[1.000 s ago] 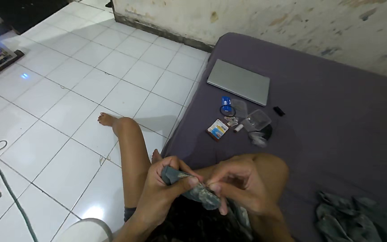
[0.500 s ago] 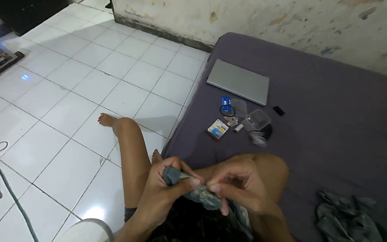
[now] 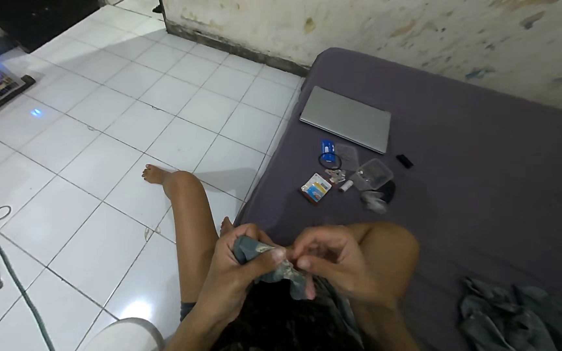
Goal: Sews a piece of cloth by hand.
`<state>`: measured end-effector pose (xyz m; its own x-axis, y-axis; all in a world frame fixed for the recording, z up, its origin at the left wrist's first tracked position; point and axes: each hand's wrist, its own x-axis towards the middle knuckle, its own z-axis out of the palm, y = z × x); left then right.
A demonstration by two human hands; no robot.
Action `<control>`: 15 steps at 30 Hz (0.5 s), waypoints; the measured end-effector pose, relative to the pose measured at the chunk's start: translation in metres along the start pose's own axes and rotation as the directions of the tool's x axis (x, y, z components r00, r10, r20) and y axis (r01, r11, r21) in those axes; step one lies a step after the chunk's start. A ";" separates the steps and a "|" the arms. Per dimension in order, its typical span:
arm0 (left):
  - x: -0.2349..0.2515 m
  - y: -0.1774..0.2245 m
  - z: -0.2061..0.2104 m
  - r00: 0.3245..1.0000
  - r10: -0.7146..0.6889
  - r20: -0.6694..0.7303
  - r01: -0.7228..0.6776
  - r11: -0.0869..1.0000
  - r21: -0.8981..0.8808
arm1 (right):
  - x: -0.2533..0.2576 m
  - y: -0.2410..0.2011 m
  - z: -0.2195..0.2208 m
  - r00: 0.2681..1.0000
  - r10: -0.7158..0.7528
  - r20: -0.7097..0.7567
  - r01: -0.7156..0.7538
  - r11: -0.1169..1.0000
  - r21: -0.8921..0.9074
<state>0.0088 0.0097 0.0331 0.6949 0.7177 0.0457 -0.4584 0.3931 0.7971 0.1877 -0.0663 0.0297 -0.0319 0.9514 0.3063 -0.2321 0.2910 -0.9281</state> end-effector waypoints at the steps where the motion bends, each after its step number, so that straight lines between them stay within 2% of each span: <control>1: 0.000 0.000 0.000 1.000 0.001 -0.005 -0.001 1.000 0.003 | 0.000 0.000 0.000 1.000 -0.001 -0.002 0.001 1.000 -0.002; 8: 0.001 -0.004 0.001 1.000 -0.014 0.003 0.014 0.999 -0.031 | 0.000 -0.001 0.004 0.998 0.021 -0.054 -0.023 0.999 -0.049; 11: 0.002 -0.007 0.005 0.997 0.015 -0.072 -0.015 1.000 0.009 | 0.002 -0.001 0.007 0.992 0.006 -0.125 -0.023 0.991 -0.130; 13: 0.003 -0.010 0.006 0.984 0.093 -0.154 -0.079 0.992 0.097 | 0.003 0.003 0.006 0.979 -0.046 -0.197 0.003 0.977 -0.215; 15: 0.005 -0.016 0.007 0.955 0.194 -0.225 -0.146 0.966 0.214 | 0.004 0.009 0.007 0.948 -0.188 -0.257 0.069 0.909 -0.411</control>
<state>0.0235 0.0035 0.0245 0.4502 0.8907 0.0627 -0.4257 0.1524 0.8919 0.1787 -0.0605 0.0237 0.2627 0.8733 0.4104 0.1867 0.3713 -0.9096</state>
